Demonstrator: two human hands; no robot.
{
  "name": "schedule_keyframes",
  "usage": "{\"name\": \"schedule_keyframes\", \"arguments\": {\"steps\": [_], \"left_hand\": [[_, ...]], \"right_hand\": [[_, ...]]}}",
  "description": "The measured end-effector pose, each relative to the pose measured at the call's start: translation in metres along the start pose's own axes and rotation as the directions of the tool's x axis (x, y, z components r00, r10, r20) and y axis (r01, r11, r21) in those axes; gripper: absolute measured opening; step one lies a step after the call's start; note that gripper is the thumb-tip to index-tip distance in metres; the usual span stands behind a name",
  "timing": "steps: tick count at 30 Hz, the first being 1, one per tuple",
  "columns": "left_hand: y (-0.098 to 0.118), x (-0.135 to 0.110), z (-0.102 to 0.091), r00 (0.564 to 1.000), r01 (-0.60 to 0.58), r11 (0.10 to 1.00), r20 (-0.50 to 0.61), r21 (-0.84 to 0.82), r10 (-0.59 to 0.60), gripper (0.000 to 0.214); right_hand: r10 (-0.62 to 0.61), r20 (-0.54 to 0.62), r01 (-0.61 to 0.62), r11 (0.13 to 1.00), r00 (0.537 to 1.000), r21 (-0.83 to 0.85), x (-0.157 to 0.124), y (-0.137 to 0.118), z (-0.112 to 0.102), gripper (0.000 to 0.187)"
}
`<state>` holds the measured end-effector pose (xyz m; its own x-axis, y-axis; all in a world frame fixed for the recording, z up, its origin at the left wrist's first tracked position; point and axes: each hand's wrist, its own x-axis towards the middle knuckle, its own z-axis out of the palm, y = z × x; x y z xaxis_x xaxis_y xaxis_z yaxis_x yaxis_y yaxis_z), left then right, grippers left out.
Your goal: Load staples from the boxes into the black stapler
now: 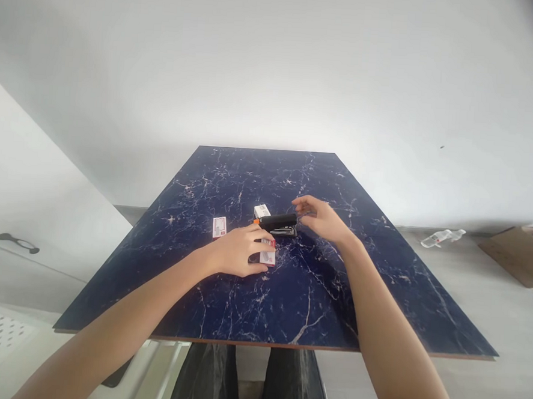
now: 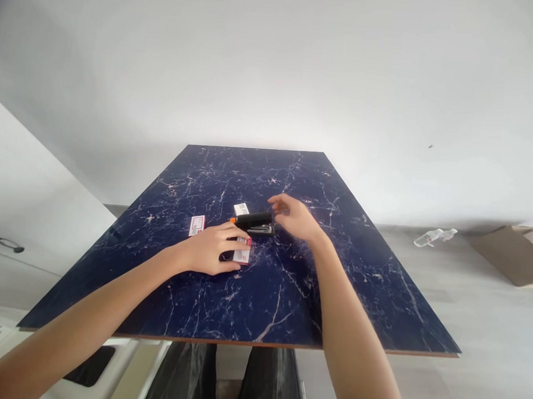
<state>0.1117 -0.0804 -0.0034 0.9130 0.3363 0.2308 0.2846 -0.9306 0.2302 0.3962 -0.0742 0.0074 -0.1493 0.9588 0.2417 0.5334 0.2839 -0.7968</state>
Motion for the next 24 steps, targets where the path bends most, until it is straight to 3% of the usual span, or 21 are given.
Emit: {"name": "schedule_keyframes", "arguments": {"steps": [4, 8, 12, 14, 16, 18, 20, 22, 24], "left_hand": [[0.005, 0.001, 0.0, 0.999, 0.043, 0.998, 0.022, -0.037, -0.042, 0.039], [0.007, -0.002, -0.01, 0.999, 0.048, 0.977, -0.006, -0.206, -0.051, 0.052], [-0.001, -0.006, -0.02, 0.967, 0.075, 0.887, -0.186, -0.456, -0.177, 0.063], [-0.005, -0.005, -0.019, 0.928, 0.052, 0.768, -0.253, -0.638, -0.273, 0.06], [-0.007, -0.003, -0.014, 0.899, -0.019, 0.578, -0.267, -0.816, -0.347, 0.051], [-0.007, 0.001, -0.011, 0.886, -0.073, 0.354, -0.224, -0.932, -0.407, 0.04], [-0.006, 0.003, -0.01, 0.881, -0.078, 0.177, -0.151, -0.981, -0.449, 0.033], [-0.005, 0.004, -0.012, 0.869, -0.071, 0.092, -0.107, -0.993, -0.483, 0.029], [-0.007, 0.004, -0.016, 0.854, -0.08, 0.08, -0.11, -0.994, -0.508, 0.025]], "right_hand": [[0.014, -0.322, -0.006, 1.0, 0.947, 0.025, 0.002, 0.001, 0.0, 0.035], [0.016, -0.407, 0.005, 0.999, 0.913, 0.052, 0.003, -0.003, 0.009, 0.029], [-0.072, -0.482, 0.138, 0.985, 0.873, 0.102, 0.0, -0.014, 0.019, 0.022], [-0.12, -0.441, 0.196, 0.972, 0.889, 0.131, -0.004, -0.026, 0.026, 0.021], [-0.165, -0.3, 0.221, 0.962, 0.94, 0.163, -0.009, -0.039, 0.034, 0.027], [-0.209, -0.137, 0.23, 0.96, 0.968, 0.159, -0.014, -0.051, 0.042, 0.038], [-0.233, -0.055, 0.238, 0.965, 0.971, 0.11, -0.017, -0.059, 0.048, 0.043], [-0.225, -0.04, 0.228, 0.971, 0.973, 0.078, -0.018, -0.061, 0.053, 0.039], [-0.196, -0.037, 0.199, 0.974, 0.98, 0.106, -0.018, -0.061, 0.055, 0.035]]}}
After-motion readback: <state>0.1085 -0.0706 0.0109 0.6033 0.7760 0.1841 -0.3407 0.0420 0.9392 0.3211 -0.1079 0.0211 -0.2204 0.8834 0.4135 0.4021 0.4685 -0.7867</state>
